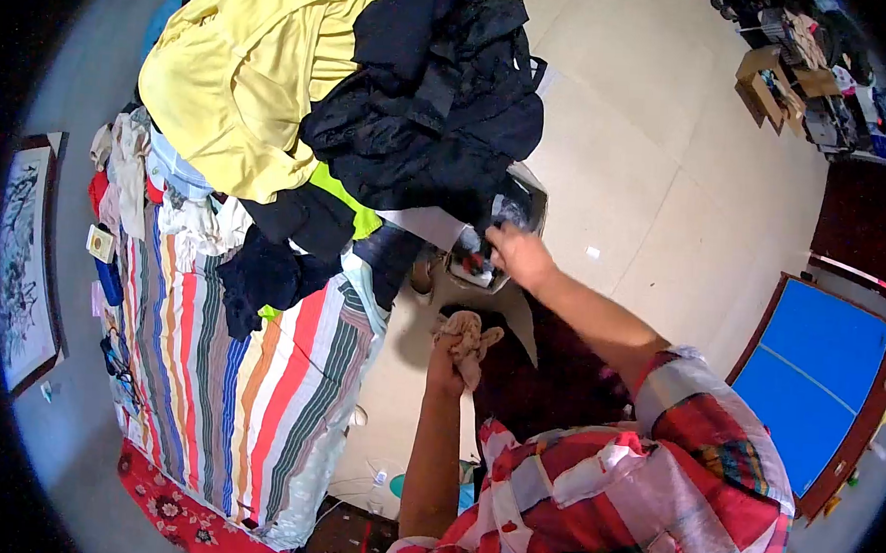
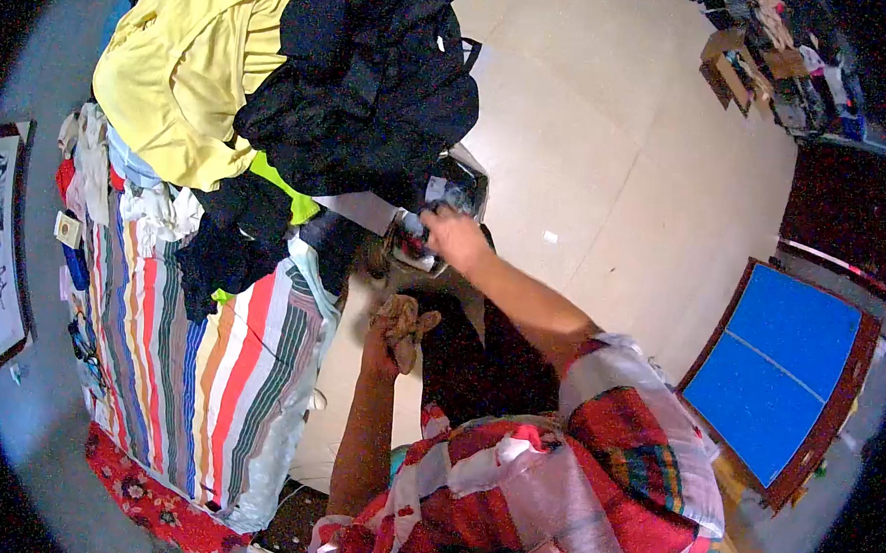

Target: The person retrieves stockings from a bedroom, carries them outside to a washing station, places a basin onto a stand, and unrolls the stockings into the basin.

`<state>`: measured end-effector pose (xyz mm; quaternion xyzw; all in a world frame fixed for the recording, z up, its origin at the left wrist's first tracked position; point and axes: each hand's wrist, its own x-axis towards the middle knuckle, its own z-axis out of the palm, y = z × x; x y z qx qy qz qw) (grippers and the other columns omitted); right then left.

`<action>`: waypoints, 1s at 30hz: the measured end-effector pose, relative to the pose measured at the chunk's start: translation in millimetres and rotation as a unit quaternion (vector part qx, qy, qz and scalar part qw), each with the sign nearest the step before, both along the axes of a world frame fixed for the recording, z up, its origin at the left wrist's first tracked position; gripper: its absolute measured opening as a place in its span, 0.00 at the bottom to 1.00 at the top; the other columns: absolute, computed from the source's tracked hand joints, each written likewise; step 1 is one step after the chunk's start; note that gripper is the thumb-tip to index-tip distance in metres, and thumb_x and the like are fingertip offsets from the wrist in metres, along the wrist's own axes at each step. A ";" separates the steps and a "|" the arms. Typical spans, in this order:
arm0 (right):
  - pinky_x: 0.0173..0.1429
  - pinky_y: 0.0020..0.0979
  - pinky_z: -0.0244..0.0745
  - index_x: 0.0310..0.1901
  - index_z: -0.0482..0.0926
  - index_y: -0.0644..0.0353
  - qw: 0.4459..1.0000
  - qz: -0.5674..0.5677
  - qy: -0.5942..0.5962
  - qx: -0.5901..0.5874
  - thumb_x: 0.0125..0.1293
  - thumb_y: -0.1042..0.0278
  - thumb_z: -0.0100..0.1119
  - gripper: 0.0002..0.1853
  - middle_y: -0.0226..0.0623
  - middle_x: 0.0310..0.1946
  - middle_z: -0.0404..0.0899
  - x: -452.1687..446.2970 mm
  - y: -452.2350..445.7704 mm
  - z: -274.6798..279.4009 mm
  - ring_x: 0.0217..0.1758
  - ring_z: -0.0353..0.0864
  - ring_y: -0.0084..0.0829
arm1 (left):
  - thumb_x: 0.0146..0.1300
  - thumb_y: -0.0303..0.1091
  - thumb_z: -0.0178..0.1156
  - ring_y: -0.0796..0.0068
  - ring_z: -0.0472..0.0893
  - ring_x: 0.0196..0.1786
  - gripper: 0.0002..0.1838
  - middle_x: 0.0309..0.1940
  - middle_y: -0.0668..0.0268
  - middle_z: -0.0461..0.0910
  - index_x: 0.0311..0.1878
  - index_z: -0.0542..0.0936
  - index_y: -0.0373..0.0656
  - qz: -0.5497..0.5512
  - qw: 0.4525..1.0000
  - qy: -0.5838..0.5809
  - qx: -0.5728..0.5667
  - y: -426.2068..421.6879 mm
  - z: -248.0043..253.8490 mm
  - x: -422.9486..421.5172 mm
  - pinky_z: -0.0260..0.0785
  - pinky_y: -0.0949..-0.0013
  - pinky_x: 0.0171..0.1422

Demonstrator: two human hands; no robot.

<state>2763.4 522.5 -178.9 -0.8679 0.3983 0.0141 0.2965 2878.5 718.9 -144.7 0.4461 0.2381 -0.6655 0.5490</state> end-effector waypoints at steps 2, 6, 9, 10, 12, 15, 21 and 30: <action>0.36 0.42 0.76 0.42 0.70 0.59 0.998 -0.020 -0.055 0.039 0.50 0.74 0.57 0.15 0.46 0.34 0.72 -1.7 24.9 22.0 0.34 0.78 0.47 | 0.58 0.36 0.53 0.58 0.78 0.45 0.08 0.34 0.64 0.74 0.37 0.73 0.42 0.002 0.998 0.035 -0.055 8.0 -9.6 2.1 0.67 0.47 0.57; 0.42 0.40 0.75 0.41 0.70 0.59 0.996 -0.026 -0.080 0.039 0.49 0.73 0.57 0.14 0.44 0.33 0.71 3.9 42.5 30.3 0.43 0.75 0.46 | 0.58 0.36 0.54 0.61 0.78 0.43 0.10 0.36 0.65 0.74 0.40 0.73 0.42 -0.009 1.000 0.009 0.008 5.9 1.9 5.3 0.66 0.48 0.59; 0.44 0.40 0.74 0.41 0.71 0.58 0.997 -0.033 -0.063 0.030 0.50 0.73 0.57 0.14 0.44 0.34 0.72 12.1 29.7 18.7 0.44 0.75 0.45 | 0.59 0.38 0.54 0.63 0.77 0.41 0.10 0.37 0.65 0.74 0.40 0.73 0.42 0.001 0.995 0.030 -0.093 16.1 -11.8 6.9 0.64 0.50 0.60; 0.45 0.40 0.74 0.41 0.72 0.58 0.999 -0.025 -0.022 0.034 0.50 0.72 0.57 0.14 0.44 0.35 0.73 13.4 19.8 14.3 0.44 0.75 0.44 | 0.59 0.38 0.54 0.63 0.77 0.41 0.10 0.37 0.65 0.74 0.39 0.73 0.42 0.001 0.998 0.024 -0.062 17.1 -11.6 7.2 0.64 0.50 0.60; 0.46 0.39 0.74 0.43 0.74 0.57 0.998 0.000 0.064 0.018 0.51 0.71 0.57 0.15 0.45 0.38 0.75 15.4 2.0 5.8 0.45 0.76 0.42 | 0.59 0.38 0.54 0.63 0.77 0.41 0.10 0.36 0.65 0.74 0.39 0.73 0.42 0.004 0.999 0.016 -0.030 21.1 -12.3 9.7 0.64 0.49 0.61; 0.50 0.42 0.72 0.46 0.75 0.58 0.980 0.038 0.193 0.016 0.58 0.68 0.47 0.15 0.42 0.40 0.78 21.2 -24.2 -4.8 0.49 0.74 0.41 | 0.59 0.38 0.54 0.63 0.77 0.41 0.10 0.36 0.64 0.74 0.39 0.73 0.43 0.015 0.999 0.027 -0.041 32.2 -17.9 11.5 0.64 0.48 0.60; 0.56 0.40 0.68 0.53 0.71 0.61 0.967 0.035 0.240 -0.083 0.59 0.62 0.52 0.21 0.41 0.53 0.71 37.2 -39.5 -52.9 0.58 0.67 0.42 | 0.55 0.30 0.50 0.65 0.79 0.42 0.15 0.42 0.60 0.75 0.46 0.71 0.39 0.065 0.992 0.049 -0.094 46.9 -12.1 7.8 0.75 0.66 0.47; 0.55 0.39 0.67 0.53 0.72 0.60 0.968 0.009 0.249 0.026 0.44 0.54 0.66 0.32 0.38 0.50 0.73 30.0 -43.9 -64.1 0.53 0.69 0.41 | 0.55 0.31 0.51 0.66 0.78 0.37 0.13 0.39 0.61 0.76 0.44 0.72 0.40 0.055 0.998 0.031 0.008 67.3 -6.6 6.4 0.74 0.68 0.40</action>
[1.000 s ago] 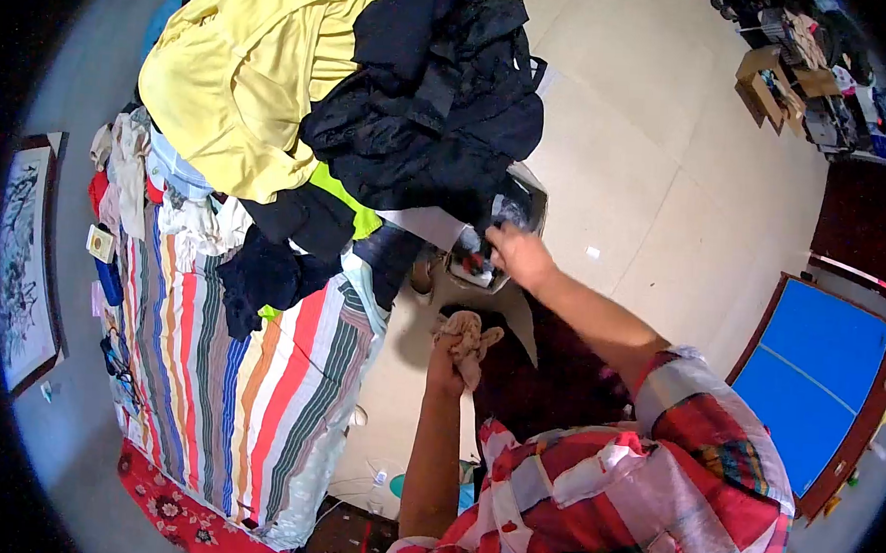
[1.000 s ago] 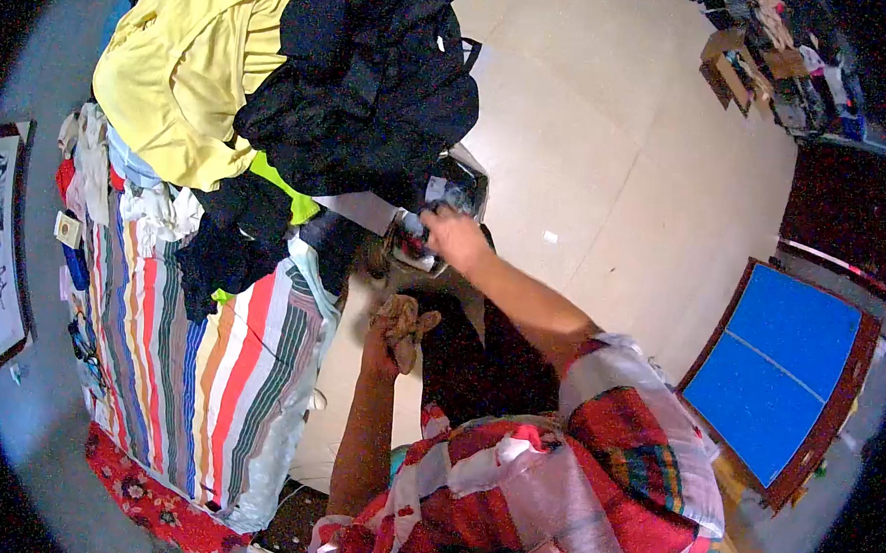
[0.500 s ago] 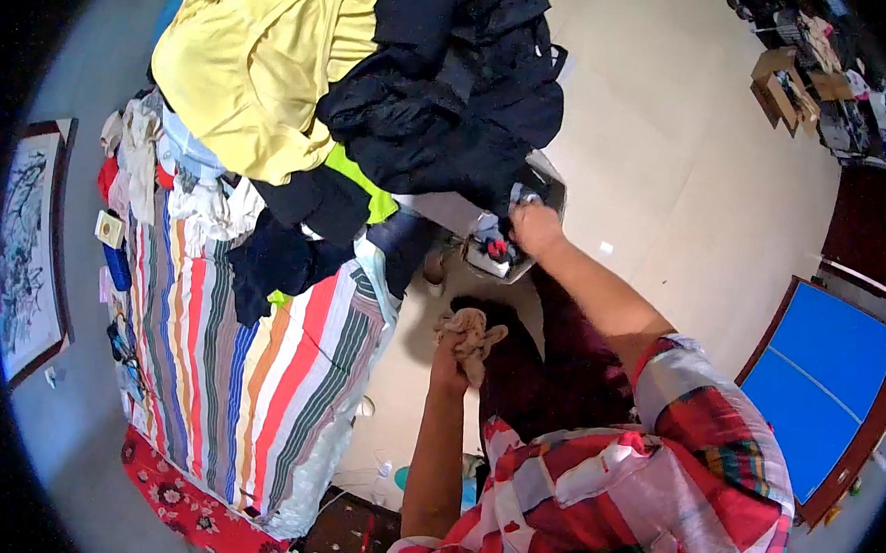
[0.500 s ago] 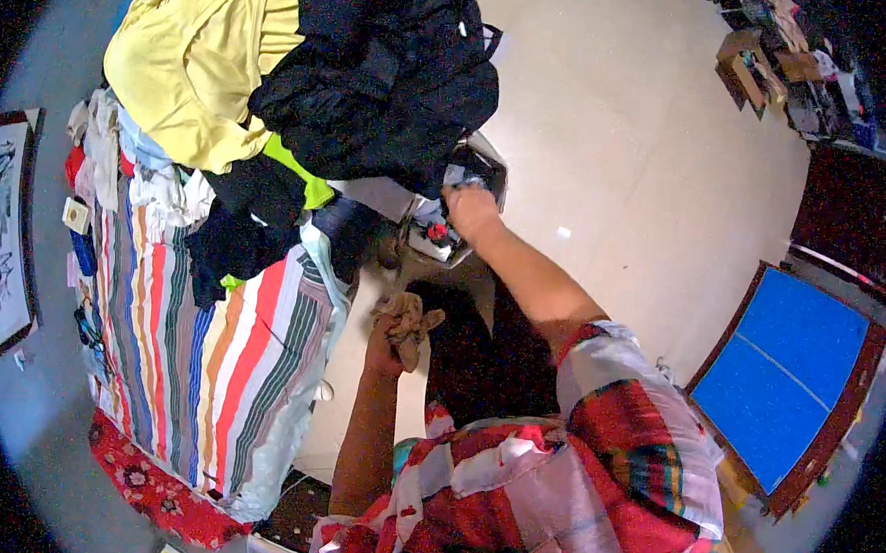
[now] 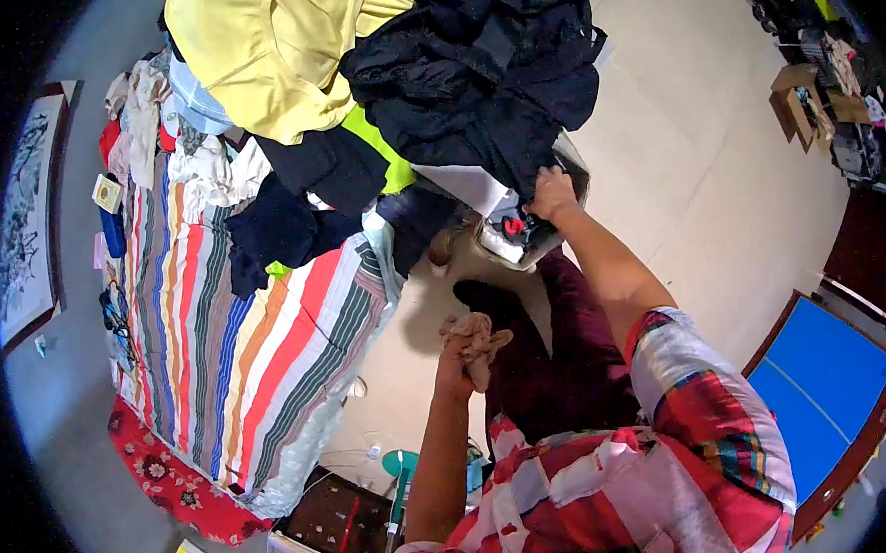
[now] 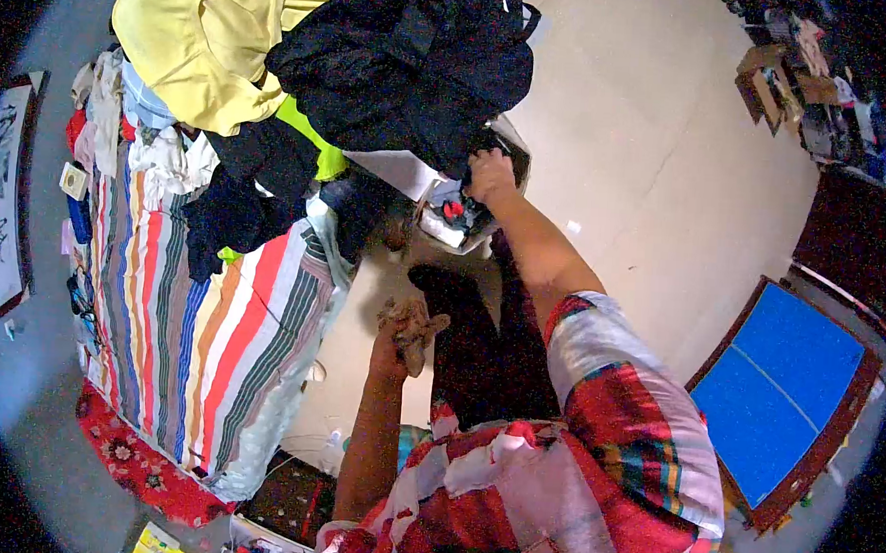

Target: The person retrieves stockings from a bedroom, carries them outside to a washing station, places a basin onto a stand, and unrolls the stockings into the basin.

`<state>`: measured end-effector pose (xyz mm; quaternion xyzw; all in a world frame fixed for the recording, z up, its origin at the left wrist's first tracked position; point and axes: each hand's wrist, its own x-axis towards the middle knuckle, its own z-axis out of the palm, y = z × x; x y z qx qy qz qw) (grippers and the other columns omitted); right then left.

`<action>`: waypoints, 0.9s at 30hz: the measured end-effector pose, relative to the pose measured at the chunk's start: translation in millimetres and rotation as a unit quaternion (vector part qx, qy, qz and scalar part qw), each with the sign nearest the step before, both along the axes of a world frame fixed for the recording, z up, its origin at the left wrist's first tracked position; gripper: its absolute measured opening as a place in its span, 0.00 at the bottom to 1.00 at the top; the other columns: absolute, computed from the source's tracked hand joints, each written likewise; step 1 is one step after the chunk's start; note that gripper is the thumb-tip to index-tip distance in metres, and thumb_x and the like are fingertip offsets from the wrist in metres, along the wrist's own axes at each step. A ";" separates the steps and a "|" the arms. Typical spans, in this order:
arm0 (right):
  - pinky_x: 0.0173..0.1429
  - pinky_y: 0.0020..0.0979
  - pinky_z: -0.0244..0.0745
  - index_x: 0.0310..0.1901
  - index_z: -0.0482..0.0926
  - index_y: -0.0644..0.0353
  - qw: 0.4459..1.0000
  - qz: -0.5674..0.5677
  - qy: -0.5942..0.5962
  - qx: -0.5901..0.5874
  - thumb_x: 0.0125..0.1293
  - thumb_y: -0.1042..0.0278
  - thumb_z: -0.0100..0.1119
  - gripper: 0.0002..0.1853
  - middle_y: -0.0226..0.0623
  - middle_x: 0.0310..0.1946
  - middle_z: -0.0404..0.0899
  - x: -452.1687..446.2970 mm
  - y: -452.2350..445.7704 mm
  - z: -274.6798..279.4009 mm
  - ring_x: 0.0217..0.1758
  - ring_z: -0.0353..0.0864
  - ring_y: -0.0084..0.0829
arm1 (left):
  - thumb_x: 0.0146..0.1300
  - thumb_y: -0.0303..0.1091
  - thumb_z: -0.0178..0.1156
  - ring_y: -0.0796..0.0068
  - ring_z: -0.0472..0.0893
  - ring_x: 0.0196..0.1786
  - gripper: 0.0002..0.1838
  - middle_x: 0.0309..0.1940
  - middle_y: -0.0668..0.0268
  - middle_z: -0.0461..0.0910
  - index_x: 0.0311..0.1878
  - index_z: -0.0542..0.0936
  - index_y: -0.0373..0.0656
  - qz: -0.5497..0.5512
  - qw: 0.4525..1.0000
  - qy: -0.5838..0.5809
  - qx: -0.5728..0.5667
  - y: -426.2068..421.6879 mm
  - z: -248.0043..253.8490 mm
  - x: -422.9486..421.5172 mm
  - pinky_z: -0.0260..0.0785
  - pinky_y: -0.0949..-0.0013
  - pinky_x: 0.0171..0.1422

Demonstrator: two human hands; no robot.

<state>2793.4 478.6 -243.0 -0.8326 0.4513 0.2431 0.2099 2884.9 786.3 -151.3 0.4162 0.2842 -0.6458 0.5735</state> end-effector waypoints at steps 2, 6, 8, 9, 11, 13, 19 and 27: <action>0.53 0.38 0.67 0.44 0.77 0.62 0.998 0.034 -0.035 -0.030 0.46 0.66 0.58 0.20 0.40 0.44 0.75 -2.9 7.6 -21.4 0.51 0.70 0.39 | 0.58 0.35 0.54 0.67 0.79 0.39 0.15 0.40 0.63 0.77 0.48 0.71 0.44 0.003 0.999 0.028 -0.015 9.3 -16.2 -2.1 0.76 0.63 0.46; 0.55 0.41 0.65 0.48 0.76 0.58 0.996 0.084 -0.026 0.019 0.45 0.66 0.59 0.24 0.47 0.42 0.76 2.0 24.9 2.3 0.48 0.73 0.45 | 0.60 0.35 0.52 0.66 0.79 0.43 0.14 0.41 0.62 0.78 0.49 0.71 0.43 0.018 0.998 0.062 -0.018 -0.5 -4.8 -0.8 0.75 0.62 0.50; 0.51 0.42 0.66 0.48 0.76 0.58 0.990 0.044 -0.134 0.013 0.45 0.71 0.59 0.23 0.47 0.41 0.76 1.7 36.0 22.4 0.47 0.73 0.45 | 0.61 0.36 0.51 0.66 0.79 0.46 0.12 0.42 0.63 0.77 0.46 0.72 0.43 -0.012 0.993 0.004 -0.113 -6.8 -0.7 -2.0 0.74 0.61 0.52; 0.50 0.42 0.66 0.49 0.75 0.59 0.982 0.032 -0.187 0.019 0.45 0.73 0.59 0.24 0.47 0.39 0.76 1.9 38.8 36.5 0.46 0.73 0.45 | 0.61 0.36 0.51 0.66 0.79 0.46 0.12 0.42 0.63 0.77 0.46 0.72 0.43 -0.014 0.993 0.003 -0.115 -7.7 1.4 -0.8 0.74 0.61 0.52; 0.51 0.42 0.67 0.47 0.73 0.61 0.968 0.016 -0.252 -0.015 0.43 0.75 0.60 0.23 0.47 0.39 0.75 -1.3 52.1 51.3 0.46 0.73 0.45 | 0.61 0.36 0.51 0.63 0.78 0.48 0.11 0.41 0.64 0.77 0.45 0.72 0.44 -0.029 0.999 -0.009 -0.033 -7.0 4.7 1.2 0.72 0.58 0.54; 0.52 0.41 0.68 0.45 0.72 0.63 0.948 -0.002 -0.314 -0.053 0.42 0.77 0.61 0.23 0.47 0.39 0.74 -7.2 58.5 58.3 0.46 0.74 0.45 | 0.61 0.36 0.51 0.62 0.78 0.47 0.11 0.41 0.64 0.77 0.45 0.72 0.44 -0.036 0.998 0.005 -0.051 0.5 -11.8 2.6 0.72 0.57 0.54; 0.51 0.41 0.71 0.46 0.71 0.63 0.946 -0.152 -0.287 -0.023 0.43 0.70 0.63 0.25 0.49 0.41 0.73 -31.3 48.4 68.3 0.46 0.74 0.48 | 0.60 0.35 0.53 0.58 0.78 0.47 0.11 0.40 0.64 0.76 0.45 0.72 0.45 -0.035 0.996 0.024 -0.072 1.4 -6.3 8.2 0.72 0.56 0.54; 0.48 0.43 0.71 0.43 0.72 0.66 0.901 -0.297 -0.289 -0.132 0.46 0.64 0.60 0.21 0.53 0.43 0.70 -34.9 3.9 71.8 0.43 0.74 0.53 | 0.61 0.36 0.53 0.60 0.78 0.47 0.09 0.40 0.63 0.75 0.41 0.71 0.44 -0.011 0.998 -0.014 -0.065 12.8 -5.9 4.2 0.72 0.57 0.54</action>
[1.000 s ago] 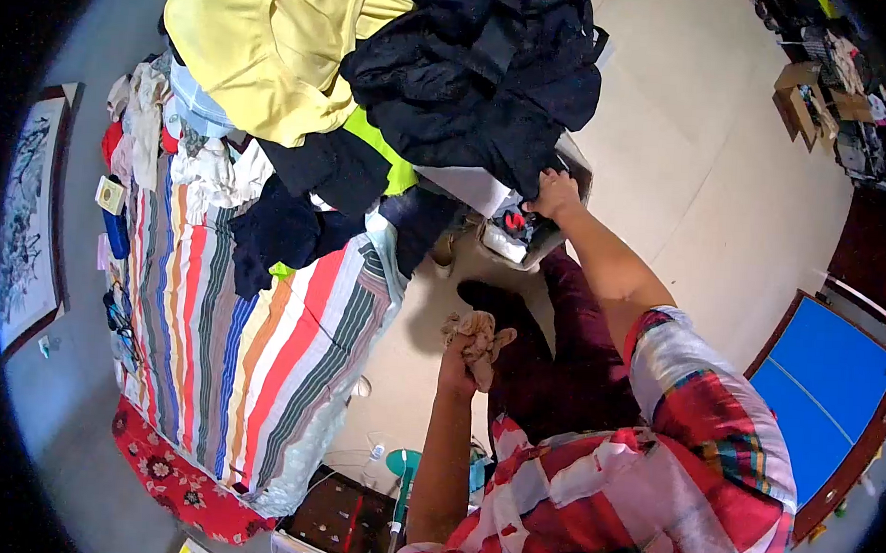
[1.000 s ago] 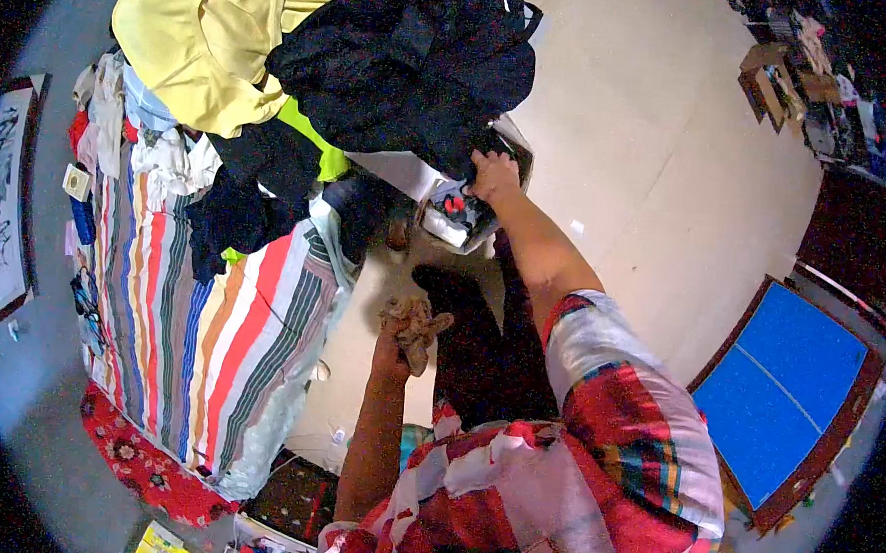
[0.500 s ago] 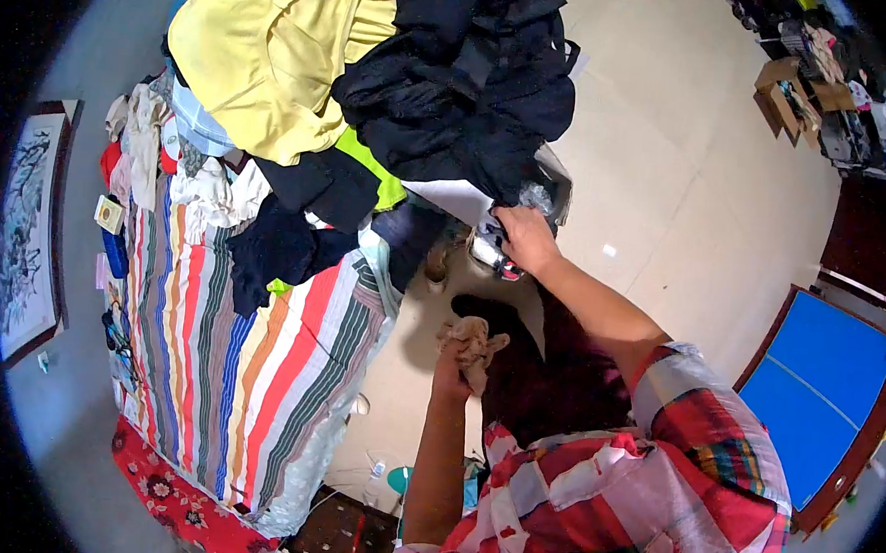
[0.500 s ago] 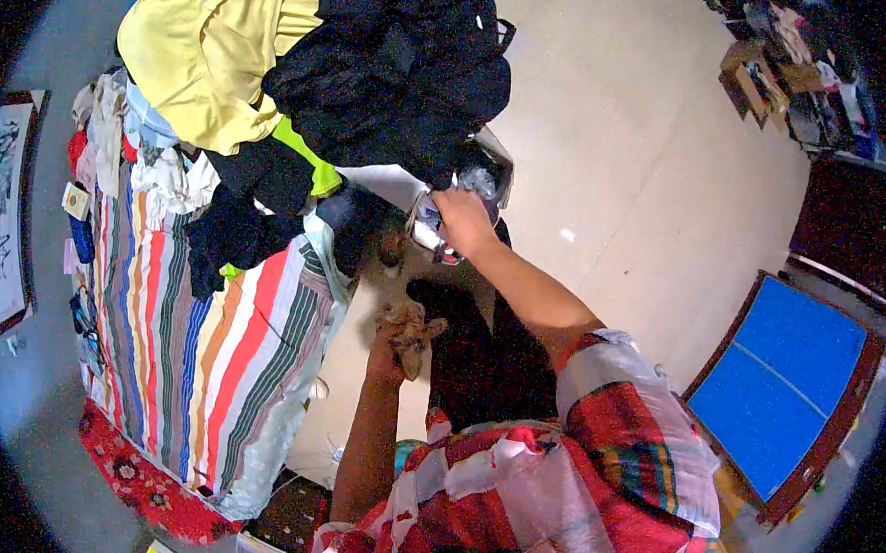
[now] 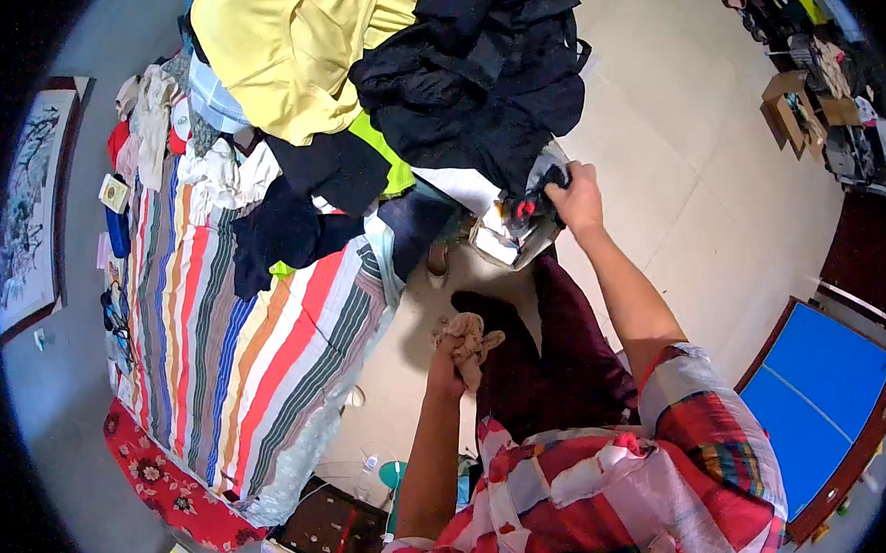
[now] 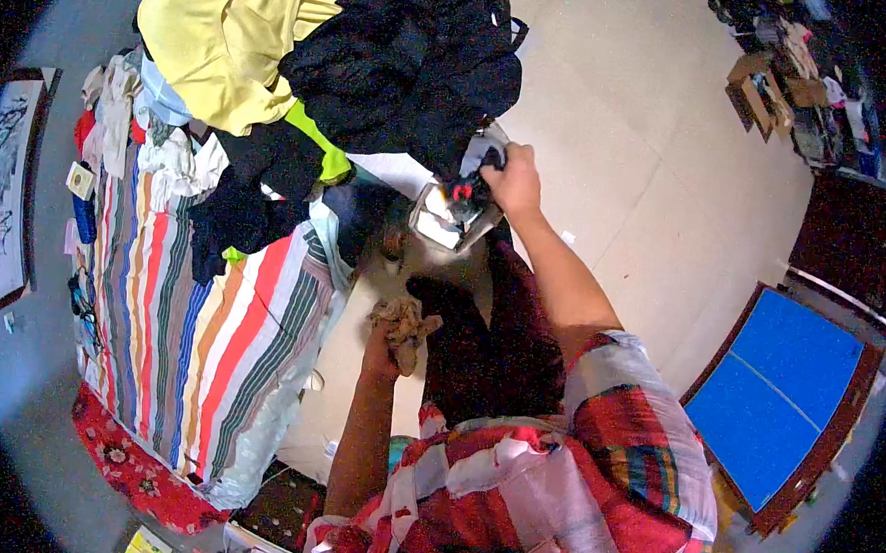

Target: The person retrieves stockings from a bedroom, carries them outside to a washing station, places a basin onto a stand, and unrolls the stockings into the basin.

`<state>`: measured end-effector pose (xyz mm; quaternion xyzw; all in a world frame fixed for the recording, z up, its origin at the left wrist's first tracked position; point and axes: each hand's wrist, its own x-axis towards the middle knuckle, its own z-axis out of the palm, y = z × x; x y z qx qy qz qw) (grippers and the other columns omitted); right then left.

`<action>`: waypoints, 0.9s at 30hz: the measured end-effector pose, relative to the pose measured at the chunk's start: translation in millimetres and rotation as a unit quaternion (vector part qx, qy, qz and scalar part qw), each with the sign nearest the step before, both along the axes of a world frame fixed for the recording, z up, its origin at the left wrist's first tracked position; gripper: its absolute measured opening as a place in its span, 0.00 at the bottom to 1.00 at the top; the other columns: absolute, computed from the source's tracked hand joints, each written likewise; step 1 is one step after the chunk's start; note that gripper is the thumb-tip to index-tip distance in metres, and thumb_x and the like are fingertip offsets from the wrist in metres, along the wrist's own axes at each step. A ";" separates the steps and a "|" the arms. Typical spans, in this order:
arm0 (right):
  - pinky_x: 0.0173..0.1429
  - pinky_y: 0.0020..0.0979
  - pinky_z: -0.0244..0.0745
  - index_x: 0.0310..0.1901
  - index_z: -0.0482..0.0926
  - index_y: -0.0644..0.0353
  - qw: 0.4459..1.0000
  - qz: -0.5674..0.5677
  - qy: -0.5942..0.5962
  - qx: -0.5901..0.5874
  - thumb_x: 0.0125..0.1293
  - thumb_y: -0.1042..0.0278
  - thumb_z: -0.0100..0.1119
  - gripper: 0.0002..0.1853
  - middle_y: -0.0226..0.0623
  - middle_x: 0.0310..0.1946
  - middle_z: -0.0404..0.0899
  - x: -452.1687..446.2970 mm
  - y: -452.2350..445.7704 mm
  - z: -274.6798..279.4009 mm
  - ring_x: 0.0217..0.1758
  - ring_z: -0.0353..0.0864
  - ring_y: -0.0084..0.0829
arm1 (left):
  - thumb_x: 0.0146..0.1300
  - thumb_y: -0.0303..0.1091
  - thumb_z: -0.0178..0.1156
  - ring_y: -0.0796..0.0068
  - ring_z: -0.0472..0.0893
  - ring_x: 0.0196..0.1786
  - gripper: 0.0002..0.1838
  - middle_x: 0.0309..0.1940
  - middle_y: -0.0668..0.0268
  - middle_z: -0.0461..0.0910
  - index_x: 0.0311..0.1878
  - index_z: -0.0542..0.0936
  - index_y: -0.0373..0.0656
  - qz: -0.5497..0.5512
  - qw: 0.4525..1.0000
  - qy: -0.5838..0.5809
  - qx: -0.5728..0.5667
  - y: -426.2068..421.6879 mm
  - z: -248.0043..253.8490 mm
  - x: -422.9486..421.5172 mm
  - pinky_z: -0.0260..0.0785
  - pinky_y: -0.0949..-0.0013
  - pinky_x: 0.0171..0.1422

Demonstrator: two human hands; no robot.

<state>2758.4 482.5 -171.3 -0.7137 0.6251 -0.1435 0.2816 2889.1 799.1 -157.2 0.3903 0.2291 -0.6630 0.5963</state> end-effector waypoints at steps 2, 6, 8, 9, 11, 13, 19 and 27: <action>0.47 0.45 0.72 0.40 0.72 0.68 0.999 -0.046 0.013 0.019 0.47 0.62 0.61 0.21 0.53 0.41 0.68 3.0 -9.6 7.4 0.41 0.74 0.54 | 0.61 0.36 0.53 0.58 0.78 0.47 0.11 0.42 0.61 0.75 0.45 0.70 0.43 -0.002 1.000 0.004 -0.020 6.7 -5.0 -0.9 0.72 0.56 0.54; 0.48 0.45 0.72 0.40 0.71 0.70 0.997 -0.076 0.007 0.007 0.47 0.63 0.62 0.22 0.54 0.43 0.65 2.3 -12.3 -1.5 0.42 0.74 0.55 | 0.62 0.36 0.53 0.57 0.77 0.48 0.14 0.44 0.59 0.74 0.49 0.67 0.44 0.012 1.000 0.002 -0.010 9.7 5.2 -3.7 0.72 0.56 0.55; 0.48 0.45 0.72 0.40 0.70 0.70 0.997 -0.081 0.005 0.009 0.46 0.63 0.62 0.22 0.54 0.43 0.64 3.5 -9.1 -7.0 0.42 0.74 0.56 | 0.62 0.34 0.53 0.56 0.77 0.49 0.18 0.46 0.58 0.74 0.53 0.64 0.46 0.022 0.999 0.002 0.033 10.1 9.0 -5.2 0.71 0.53 0.56; 0.50 0.44 0.71 0.41 0.69 0.70 0.996 -0.084 0.005 0.034 0.47 0.65 0.62 0.22 0.54 0.44 0.64 4.2 -7.4 -9.8 0.43 0.73 0.55 | 0.62 0.34 0.53 0.56 0.77 0.49 0.18 0.46 0.58 0.74 0.53 0.64 0.46 0.026 0.999 0.002 0.034 10.6 10.0 -6.8 0.71 0.53 0.56; 0.52 0.44 0.70 0.43 0.68 0.70 0.995 -0.084 0.004 0.061 0.48 0.67 0.62 0.22 0.54 0.44 0.63 6.9 -1.4 -18.8 0.45 0.73 0.55 | 0.62 0.33 0.53 0.54 0.76 0.49 0.18 0.46 0.58 0.74 0.54 0.63 0.50 0.068 0.995 -0.009 0.067 11.4 11.5 -9.6 0.70 0.48 0.57; 0.52 0.43 0.69 0.44 0.67 0.68 0.996 -0.078 -0.024 -0.030 0.49 0.70 0.60 0.21 0.54 0.43 0.64 12.0 8.5 -26.5 0.46 0.71 0.53 | 0.62 0.33 0.53 0.54 0.76 0.49 0.17 0.46 0.59 0.74 0.54 0.64 0.51 0.079 0.995 -0.003 0.068 17.4 5.9 -10.7 0.68 0.46 0.58; 0.45 0.42 0.70 0.41 0.71 0.61 0.967 0.209 0.083 -0.115 0.49 0.74 0.57 0.15 0.44 0.38 0.70 18.0 48.1 -13.0 0.43 0.72 0.43 | 0.60 0.35 0.56 0.55 0.77 0.48 0.12 0.43 0.61 0.74 0.46 0.69 0.48 0.052 0.998 0.026 -0.008 34.2 -26.4 -14.0 0.66 0.45 0.60; 0.59 0.37 0.67 0.52 0.74 0.51 0.915 0.347 0.041 0.203 0.55 0.72 0.48 0.21 0.40 0.58 0.66 43.7 64.2 -102.2 0.58 0.69 0.42 | 0.59 0.34 0.57 0.63 0.78 0.44 0.07 0.38 0.64 0.75 0.39 0.73 0.46 0.072 0.996 0.048 0.015 20.9 14.1 -19.7 0.71 0.55 0.55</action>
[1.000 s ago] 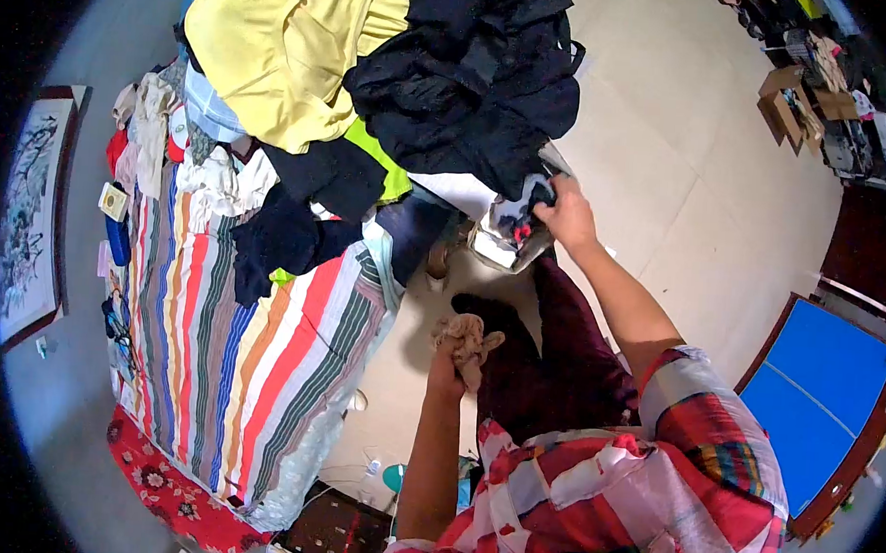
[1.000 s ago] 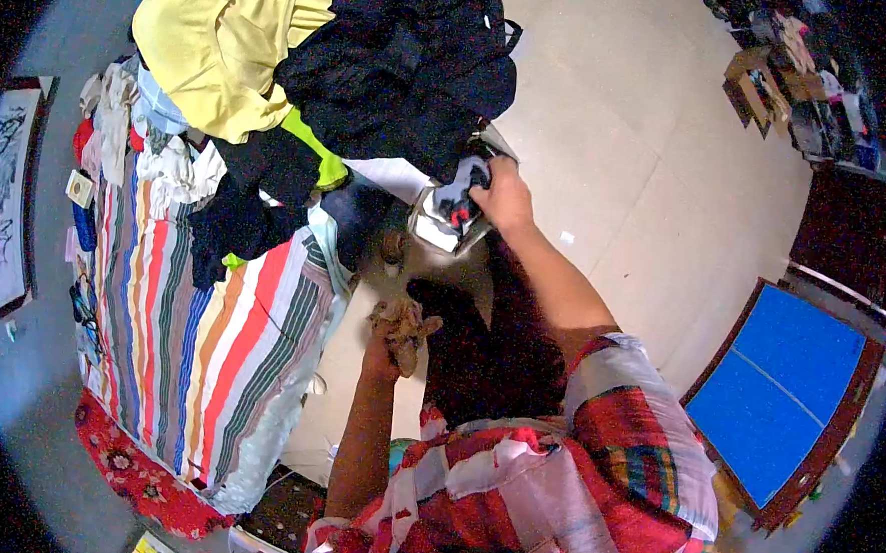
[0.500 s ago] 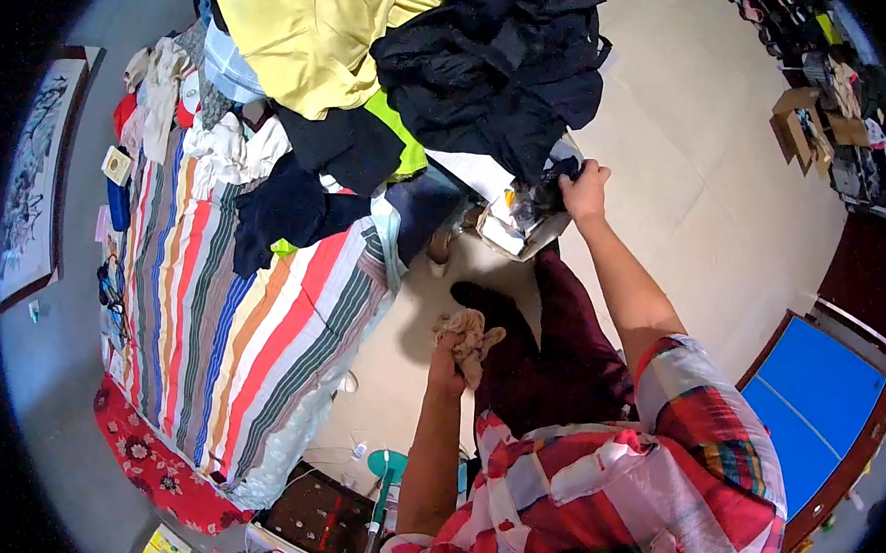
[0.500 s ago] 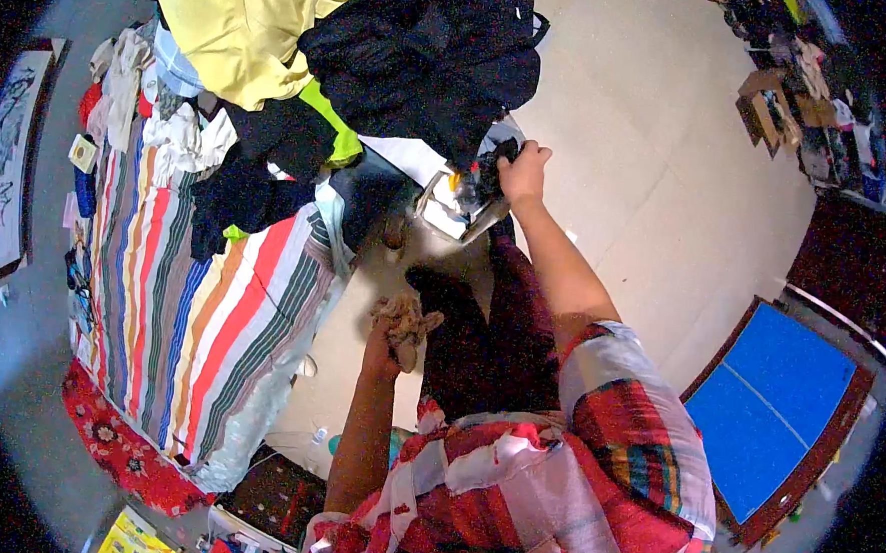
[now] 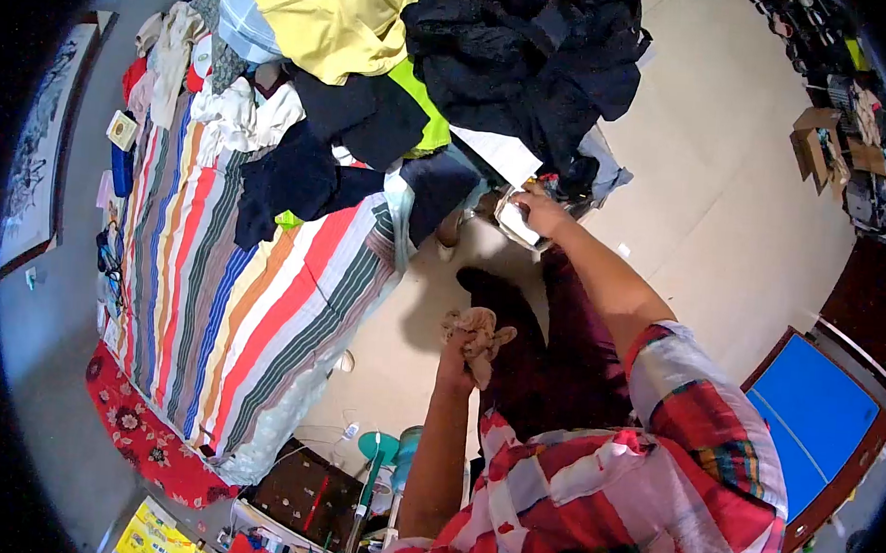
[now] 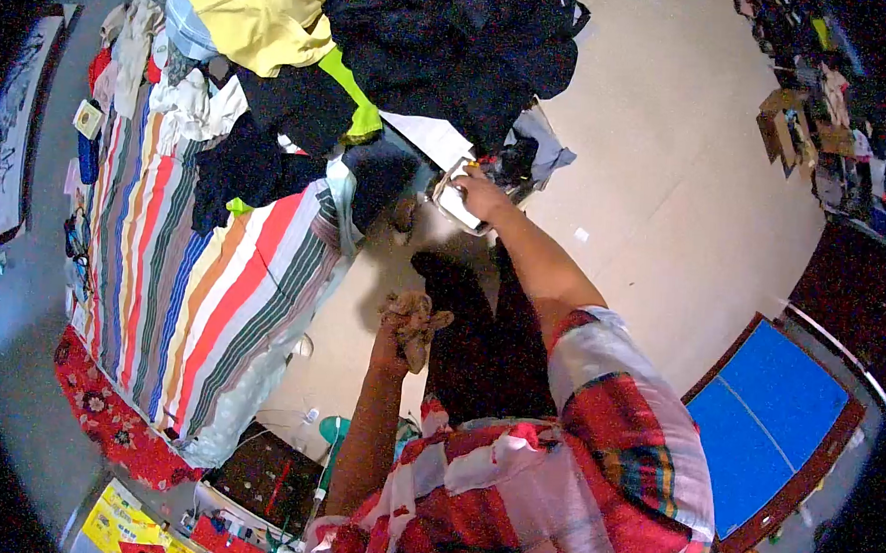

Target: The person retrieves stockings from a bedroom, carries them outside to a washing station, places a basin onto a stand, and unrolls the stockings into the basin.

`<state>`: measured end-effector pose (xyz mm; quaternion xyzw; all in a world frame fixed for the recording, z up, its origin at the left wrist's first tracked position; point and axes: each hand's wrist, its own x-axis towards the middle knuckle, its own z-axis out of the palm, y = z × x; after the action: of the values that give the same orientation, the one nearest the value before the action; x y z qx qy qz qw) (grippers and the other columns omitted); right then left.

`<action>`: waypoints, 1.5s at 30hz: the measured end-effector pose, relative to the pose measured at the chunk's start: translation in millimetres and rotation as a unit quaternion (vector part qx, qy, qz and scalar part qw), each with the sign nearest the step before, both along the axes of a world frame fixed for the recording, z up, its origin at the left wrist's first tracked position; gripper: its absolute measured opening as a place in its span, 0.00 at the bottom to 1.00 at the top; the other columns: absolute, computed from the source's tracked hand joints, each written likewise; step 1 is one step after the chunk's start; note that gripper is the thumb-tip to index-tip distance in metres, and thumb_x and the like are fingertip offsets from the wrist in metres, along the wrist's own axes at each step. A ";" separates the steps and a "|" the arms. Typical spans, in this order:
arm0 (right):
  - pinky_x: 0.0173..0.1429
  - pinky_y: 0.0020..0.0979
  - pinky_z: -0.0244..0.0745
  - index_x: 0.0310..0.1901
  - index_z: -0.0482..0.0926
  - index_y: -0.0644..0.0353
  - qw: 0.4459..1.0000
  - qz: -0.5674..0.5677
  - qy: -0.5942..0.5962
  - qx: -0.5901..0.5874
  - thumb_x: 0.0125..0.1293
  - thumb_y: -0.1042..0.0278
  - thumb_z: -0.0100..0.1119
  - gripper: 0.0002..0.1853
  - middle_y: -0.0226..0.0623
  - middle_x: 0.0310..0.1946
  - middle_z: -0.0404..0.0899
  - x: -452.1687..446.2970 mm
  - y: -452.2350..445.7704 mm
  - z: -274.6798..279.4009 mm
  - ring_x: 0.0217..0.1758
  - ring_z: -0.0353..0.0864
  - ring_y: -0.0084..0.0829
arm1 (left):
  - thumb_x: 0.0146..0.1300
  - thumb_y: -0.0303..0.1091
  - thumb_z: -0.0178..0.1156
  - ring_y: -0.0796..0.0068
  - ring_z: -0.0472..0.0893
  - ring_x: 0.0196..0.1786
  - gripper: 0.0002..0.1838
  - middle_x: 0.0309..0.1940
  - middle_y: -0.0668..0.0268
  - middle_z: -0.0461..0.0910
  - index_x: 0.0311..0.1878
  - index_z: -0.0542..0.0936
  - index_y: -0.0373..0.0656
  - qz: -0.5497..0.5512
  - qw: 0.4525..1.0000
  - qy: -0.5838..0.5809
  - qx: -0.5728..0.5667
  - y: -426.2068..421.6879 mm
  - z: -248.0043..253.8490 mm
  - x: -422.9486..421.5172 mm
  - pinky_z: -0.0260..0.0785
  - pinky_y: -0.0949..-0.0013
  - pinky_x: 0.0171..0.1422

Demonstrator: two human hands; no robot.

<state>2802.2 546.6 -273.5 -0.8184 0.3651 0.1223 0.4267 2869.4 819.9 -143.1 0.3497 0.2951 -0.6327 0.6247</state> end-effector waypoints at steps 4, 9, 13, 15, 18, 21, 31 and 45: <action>0.60 0.38 0.66 0.53 0.73 0.56 0.989 0.115 0.094 -0.010 0.56 0.71 0.43 0.22 0.44 0.59 0.66 12.5 -3.0 -46.3 0.60 0.68 0.42 | 0.54 0.29 0.51 0.64 0.79 0.37 0.14 0.37 0.58 0.76 0.44 0.71 0.37 0.018 0.997 -0.037 0.067 5.3 -2.5 -3.3 0.73 0.70 0.34; 0.60 0.42 0.64 0.45 0.77 0.62 0.995 0.070 0.067 0.021 0.54 0.70 0.45 0.17 0.52 0.44 0.76 -8.9 -11.3 -54.2 0.50 0.75 0.46 | 0.59 0.30 0.54 0.64 0.77 0.49 0.17 0.45 0.62 0.75 0.52 0.67 0.48 -0.005 0.998 -0.038 0.046 9.4 7.1 0.9 0.75 0.63 0.49; 0.59 0.40 0.65 0.40 0.78 0.67 0.976 0.151 0.147 -0.063 0.54 0.71 0.48 0.14 0.54 0.43 0.75 -41.1 -25.6 19.6 0.49 0.73 0.50 | 0.59 0.30 0.51 0.63 0.78 0.45 0.14 0.43 0.61 0.76 0.49 0.70 0.43 0.016 0.998 -0.024 0.049 -2.1 14.7 -1.3 0.76 0.65 0.44; 0.59 0.40 0.66 0.39 0.77 0.68 0.935 0.283 0.187 -0.103 0.54 0.71 0.49 0.13 0.57 0.45 0.73 -51.5 -25.7 50.0 0.52 0.71 0.51 | 0.58 0.31 0.50 0.63 0.80 0.41 0.12 0.39 0.60 0.77 0.45 0.72 0.39 0.003 0.997 -0.037 0.065 -5.7 16.1 -1.7 0.76 0.67 0.40; 0.60 0.39 0.65 0.43 0.74 0.71 0.992 0.022 0.050 -0.115 0.55 0.74 0.50 0.14 0.60 0.48 0.69 -62.2 -12.2 91.7 0.56 0.67 0.52 | 0.59 0.32 0.49 0.64 0.80 0.41 0.13 0.39 0.60 0.77 0.46 0.72 0.39 0.007 0.997 -0.023 0.072 -1.5 7.1 -3.3 0.76 0.67 0.41; 0.61 0.39 0.65 0.47 0.70 0.73 0.975 -0.171 -0.030 -0.138 0.54 0.75 0.52 0.18 0.61 0.51 0.65 -65.3 -5.5 90.6 0.57 0.66 0.52 | 0.61 0.32 0.51 0.58 0.77 0.49 0.14 0.45 0.60 0.76 0.51 0.70 0.45 0.014 1.000 0.020 0.006 7.5 -10.8 -2.4 0.71 0.52 0.57; 0.55 0.39 0.69 0.50 0.69 0.69 0.961 -0.048 0.018 -0.271 0.51 0.74 0.54 0.21 0.53 0.48 0.67 -41.2 -3.0 88.9 0.51 0.72 0.47 | 0.61 0.35 0.53 0.57 0.76 0.50 0.10 0.44 0.61 0.76 0.46 0.71 0.48 0.013 1.000 -0.008 -0.019 5.3 0.8 -8.8 0.65 0.45 0.61; 0.37 0.36 0.75 0.40 0.82 0.55 0.888 0.275 0.263 -0.258 0.62 0.69 0.45 0.13 0.30 0.35 0.83 23.4 -27.0 -24.2 0.40 0.82 0.33 | 0.61 0.38 0.56 0.65 0.77 0.45 0.08 0.43 0.64 0.76 0.38 0.74 0.46 0.048 0.995 -0.026 0.083 19.5 -14.9 -30.1 0.67 0.44 0.58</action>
<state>2825.6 519.6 -297.7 -0.9050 0.2433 0.3470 0.0379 2839.4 839.5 -158.0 0.4021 0.3471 -0.5658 0.6306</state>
